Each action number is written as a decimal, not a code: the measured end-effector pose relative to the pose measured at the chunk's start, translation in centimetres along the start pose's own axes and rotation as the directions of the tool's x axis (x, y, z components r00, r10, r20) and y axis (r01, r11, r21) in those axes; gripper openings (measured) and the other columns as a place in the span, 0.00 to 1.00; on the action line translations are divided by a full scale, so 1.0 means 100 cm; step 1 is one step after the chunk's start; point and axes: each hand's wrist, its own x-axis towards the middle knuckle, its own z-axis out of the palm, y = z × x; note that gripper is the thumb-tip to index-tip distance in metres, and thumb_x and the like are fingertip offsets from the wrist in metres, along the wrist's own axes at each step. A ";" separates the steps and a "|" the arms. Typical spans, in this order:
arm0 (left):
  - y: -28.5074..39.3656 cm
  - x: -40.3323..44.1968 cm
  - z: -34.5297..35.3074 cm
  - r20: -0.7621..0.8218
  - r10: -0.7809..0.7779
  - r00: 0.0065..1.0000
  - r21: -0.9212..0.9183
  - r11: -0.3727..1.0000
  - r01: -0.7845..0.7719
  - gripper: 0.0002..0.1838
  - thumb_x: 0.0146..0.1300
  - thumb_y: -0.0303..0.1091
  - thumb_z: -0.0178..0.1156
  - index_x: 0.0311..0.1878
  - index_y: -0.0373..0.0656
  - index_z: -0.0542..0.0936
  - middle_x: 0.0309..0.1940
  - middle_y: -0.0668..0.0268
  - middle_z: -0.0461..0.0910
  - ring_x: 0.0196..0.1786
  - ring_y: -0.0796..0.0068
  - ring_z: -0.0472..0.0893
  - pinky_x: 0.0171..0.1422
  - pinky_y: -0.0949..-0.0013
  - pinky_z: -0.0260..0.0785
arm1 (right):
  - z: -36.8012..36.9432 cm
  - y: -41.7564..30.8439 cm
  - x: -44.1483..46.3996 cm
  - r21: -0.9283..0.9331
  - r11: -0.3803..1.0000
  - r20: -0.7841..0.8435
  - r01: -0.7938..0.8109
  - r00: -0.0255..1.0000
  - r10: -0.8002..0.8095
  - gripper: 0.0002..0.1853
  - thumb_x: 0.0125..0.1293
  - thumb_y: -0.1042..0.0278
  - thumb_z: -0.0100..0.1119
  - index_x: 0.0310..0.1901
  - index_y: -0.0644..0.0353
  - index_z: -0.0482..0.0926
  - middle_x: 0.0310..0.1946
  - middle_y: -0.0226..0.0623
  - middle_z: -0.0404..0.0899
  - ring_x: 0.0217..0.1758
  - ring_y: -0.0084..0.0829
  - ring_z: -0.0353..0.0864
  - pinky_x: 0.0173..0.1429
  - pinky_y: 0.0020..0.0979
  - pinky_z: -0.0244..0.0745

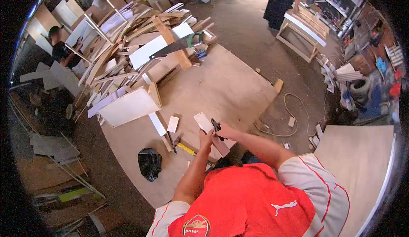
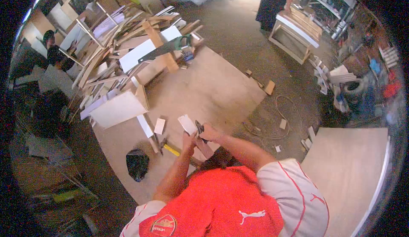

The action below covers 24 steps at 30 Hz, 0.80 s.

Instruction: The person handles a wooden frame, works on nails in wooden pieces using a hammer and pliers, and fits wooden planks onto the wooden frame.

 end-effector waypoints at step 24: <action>-0.041 0.179 0.028 -0.612 0.339 0.715 0.358 0.924 -0.131 0.38 0.63 0.29 0.67 0.74 0.37 0.61 0.61 0.46 0.75 0.61 0.52 0.78 0.66 0.55 0.69 | -0.089 -0.045 0.182 -0.025 0.933 0.492 0.360 0.816 -0.302 0.27 0.60 0.73 0.57 0.64 0.59 0.73 0.54 0.53 0.82 0.59 0.48 0.81 0.64 0.42 0.72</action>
